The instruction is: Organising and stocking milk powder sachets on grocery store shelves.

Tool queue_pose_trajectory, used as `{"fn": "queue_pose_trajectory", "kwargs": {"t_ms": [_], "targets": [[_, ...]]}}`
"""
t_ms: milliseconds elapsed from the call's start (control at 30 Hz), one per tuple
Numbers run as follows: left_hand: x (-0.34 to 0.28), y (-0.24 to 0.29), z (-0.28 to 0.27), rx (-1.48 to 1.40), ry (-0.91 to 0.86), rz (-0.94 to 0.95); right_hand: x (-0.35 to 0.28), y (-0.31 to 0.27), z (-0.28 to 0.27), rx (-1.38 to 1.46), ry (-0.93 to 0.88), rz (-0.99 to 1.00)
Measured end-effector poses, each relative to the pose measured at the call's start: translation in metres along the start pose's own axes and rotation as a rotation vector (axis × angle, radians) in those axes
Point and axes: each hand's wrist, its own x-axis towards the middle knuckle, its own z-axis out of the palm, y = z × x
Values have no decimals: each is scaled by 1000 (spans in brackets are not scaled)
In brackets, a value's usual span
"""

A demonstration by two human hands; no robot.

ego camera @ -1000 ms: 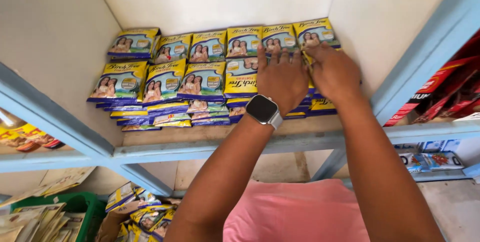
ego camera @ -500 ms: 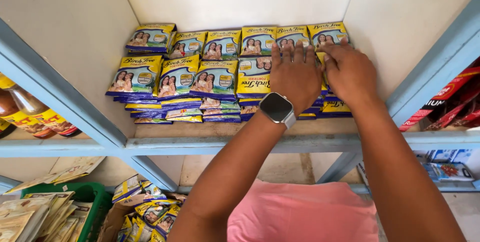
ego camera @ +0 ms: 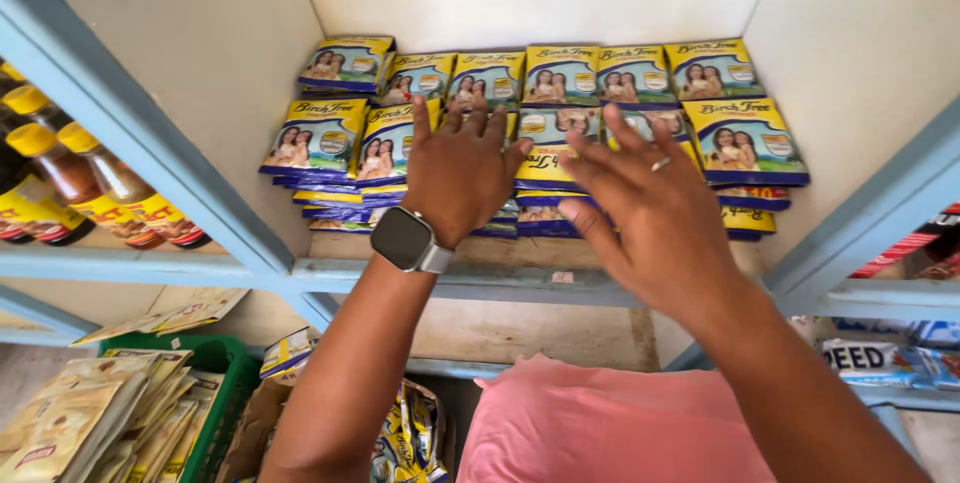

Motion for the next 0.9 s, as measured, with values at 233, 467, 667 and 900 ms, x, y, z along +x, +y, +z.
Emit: {"fn": "queue_pose_trajectory", "kwargs": {"t_ms": [233,467,667,900], "targets": [[9,-34,-37,-126,169,-110,-35,-32,36,216,22,-96],[2,-42,-37,-36,-248,-220,-66,-26,100,278,-54,-131],[-5,-57,-4,-21,12,-35,-65,-30,107,205,-36,-51],[-33,-50,-36,-112,177,-25,-70,-29,107,188,-15,-85]]}}
